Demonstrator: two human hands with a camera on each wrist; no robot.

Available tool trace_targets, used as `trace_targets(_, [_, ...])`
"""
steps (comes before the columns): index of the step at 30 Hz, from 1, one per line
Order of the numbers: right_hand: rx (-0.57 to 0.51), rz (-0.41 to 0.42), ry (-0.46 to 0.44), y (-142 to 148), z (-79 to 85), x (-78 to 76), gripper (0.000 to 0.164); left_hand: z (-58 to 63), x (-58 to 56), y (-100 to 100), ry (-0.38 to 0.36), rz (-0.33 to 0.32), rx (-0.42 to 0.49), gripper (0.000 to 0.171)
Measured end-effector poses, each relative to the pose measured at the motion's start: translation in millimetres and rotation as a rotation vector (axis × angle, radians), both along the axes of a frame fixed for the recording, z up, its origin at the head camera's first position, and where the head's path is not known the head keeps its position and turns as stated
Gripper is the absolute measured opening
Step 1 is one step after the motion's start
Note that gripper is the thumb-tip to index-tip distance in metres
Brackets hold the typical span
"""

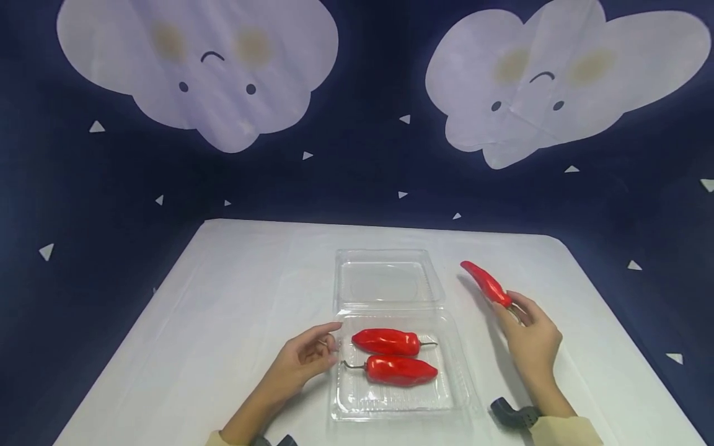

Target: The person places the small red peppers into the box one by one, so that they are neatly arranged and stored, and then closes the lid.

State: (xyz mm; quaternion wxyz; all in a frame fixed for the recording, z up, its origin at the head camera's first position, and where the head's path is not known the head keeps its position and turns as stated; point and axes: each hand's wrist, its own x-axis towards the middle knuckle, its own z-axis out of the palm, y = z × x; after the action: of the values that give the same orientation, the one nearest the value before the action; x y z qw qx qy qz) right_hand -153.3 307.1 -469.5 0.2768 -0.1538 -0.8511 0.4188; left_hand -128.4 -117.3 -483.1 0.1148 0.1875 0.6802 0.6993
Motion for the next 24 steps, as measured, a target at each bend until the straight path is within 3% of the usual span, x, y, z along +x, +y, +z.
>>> trace_targets(4, [-0.052,0.045,-0.020,-7.1,18.6,9.0,0.043,-0.8,1.1,-0.5,-0.001,0.006,-0.003,0.055])
trace_targets(8, [-0.045,0.155,-0.022,-17.7,35.6,20.2,0.044,-1.0,2.0,-0.7,0.015,0.014,-0.011,0.055])
trace_targets(12, [-0.031,0.361,-0.025,-30.5,48.9,33.3,0.042,-0.9,3.1,-0.9,0.022,0.015,-0.019,0.055])
trace_targets(16, [-0.059,0.646,-0.043,-43.7,56.7,46.7,0.038,-0.2,3.9,-0.5,0.020,0.015,-0.023,0.055])
trace_targets(19, [-0.077,0.833,-0.106,-52.3,58.4,55.8,0.038,1.0,3.8,0.5,0.020,0.013,-0.023,0.054])
trace_targets(24, [-0.053,1.001,-0.220,-60.6,55.4,64.6,0.038,2.4,2.4,2.6,0.019,0.009,-0.022,0.054])
